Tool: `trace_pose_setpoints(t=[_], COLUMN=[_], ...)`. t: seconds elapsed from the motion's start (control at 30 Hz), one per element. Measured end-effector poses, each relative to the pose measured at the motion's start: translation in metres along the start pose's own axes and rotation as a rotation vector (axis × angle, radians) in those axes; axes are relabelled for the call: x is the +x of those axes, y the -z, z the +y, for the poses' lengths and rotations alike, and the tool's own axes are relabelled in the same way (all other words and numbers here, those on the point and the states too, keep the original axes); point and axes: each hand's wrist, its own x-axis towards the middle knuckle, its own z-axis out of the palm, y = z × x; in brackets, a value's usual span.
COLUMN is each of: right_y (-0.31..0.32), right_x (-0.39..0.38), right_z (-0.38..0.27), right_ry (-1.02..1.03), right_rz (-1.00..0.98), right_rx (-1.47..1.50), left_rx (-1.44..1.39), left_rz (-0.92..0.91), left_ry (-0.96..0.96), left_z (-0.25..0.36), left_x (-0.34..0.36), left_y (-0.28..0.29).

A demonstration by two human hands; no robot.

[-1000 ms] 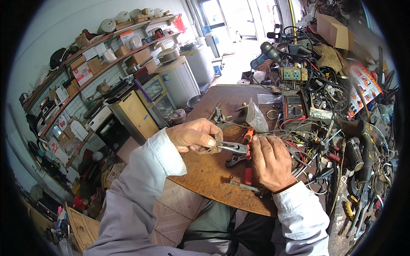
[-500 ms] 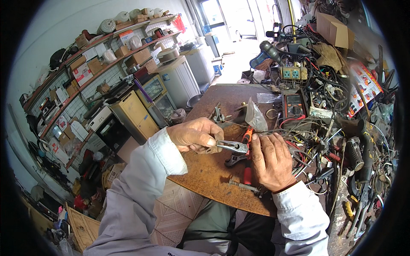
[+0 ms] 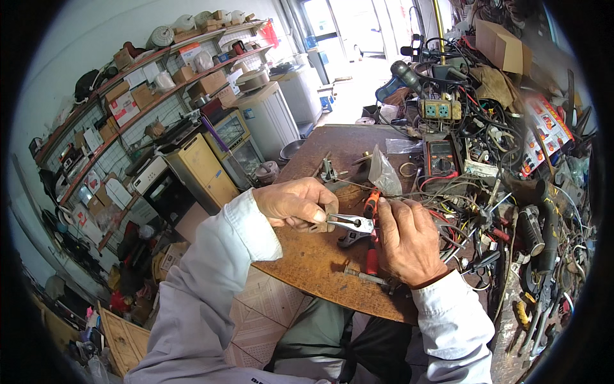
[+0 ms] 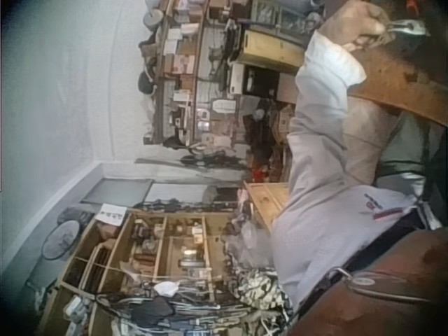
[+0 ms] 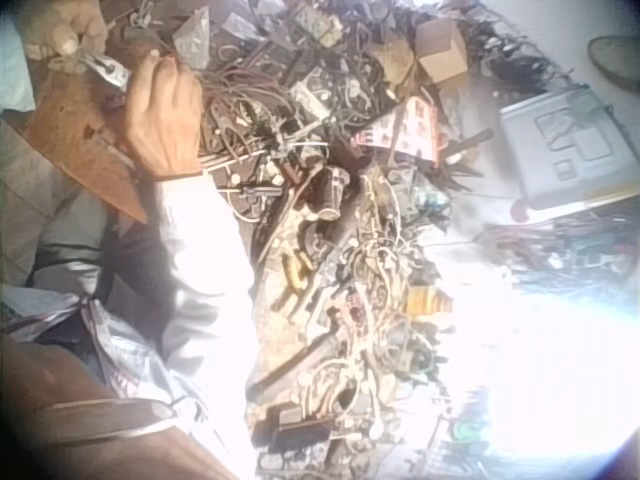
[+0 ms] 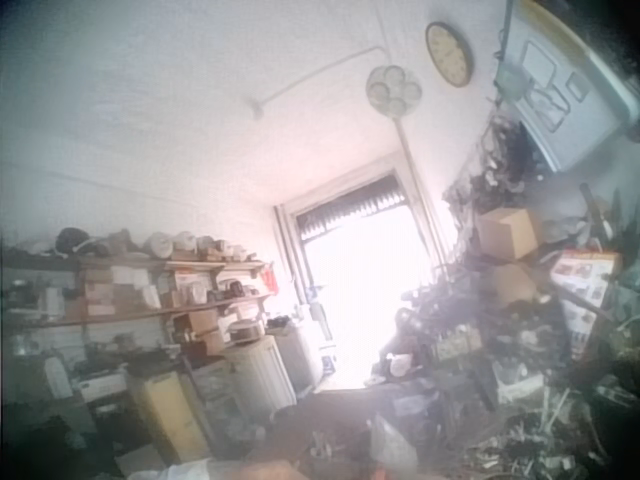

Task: The person works at a cluttered workbench, using pliers, a screwdriver, and a wrench to manipulate small metal components. They repeatedly adjust and tighten parts, occasionally switching tools and repositioning the components on the table.

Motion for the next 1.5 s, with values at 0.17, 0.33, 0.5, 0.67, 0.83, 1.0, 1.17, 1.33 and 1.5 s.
trace_pose_setpoints(t=[0.17, 0.33, 0.5, 0.67, 0.83, 1.0, 1.17, 1.33, 1.5], right_y=[0.001, 0.003, -0.001, -0.012, -0.007, -0.009, -0.004, -0.007, -0.008], right_x=[0.000, -0.001, -0.002, -0.010, -0.006, -0.008, -0.001, -0.003, -0.004], right_z=[0.004, 0.006, 0.000, -0.003, -0.008, -0.011, -0.007, -0.004, -0.007], right_ry=[0.029, 0.074, 0.001, -0.163, -0.284, -0.507, -0.747, -0.546, -0.474], right_rz=[-0.038, -0.023, -0.056, -0.106, -0.153, -0.229, -0.125, -0.195, -0.252], right_rx=[0.042, 0.019, 0.059, 0.194, 0.386, 0.708, 0.744, 0.450, 0.398], left_rx=[-0.023, 0.074, 0.207, 0.567, 0.542, 0.725, 0.818, 1.280, 1.336], left_rz=[-0.034, -0.088, 0.061, 0.319, 0.455, 0.674, 0.856, 0.972, 0.995], left_ry=[0.027, 0.026, 0.050, -0.154, -0.377, -0.476, -0.602, -0.831, -0.929], left_z=[0.002, 0.001, 0.014, 0.017, 0.002, -0.001, -0.010, -0.022, -0.033], left_x=[0.001, 0.004, -0.005, -0.003, 0.004, 0.005, 0.003, 0.007, 0.019], left_y=[-0.003, 0.000, -0.010, -0.035, -0.041, -0.047, -0.039, -0.036, -0.041])
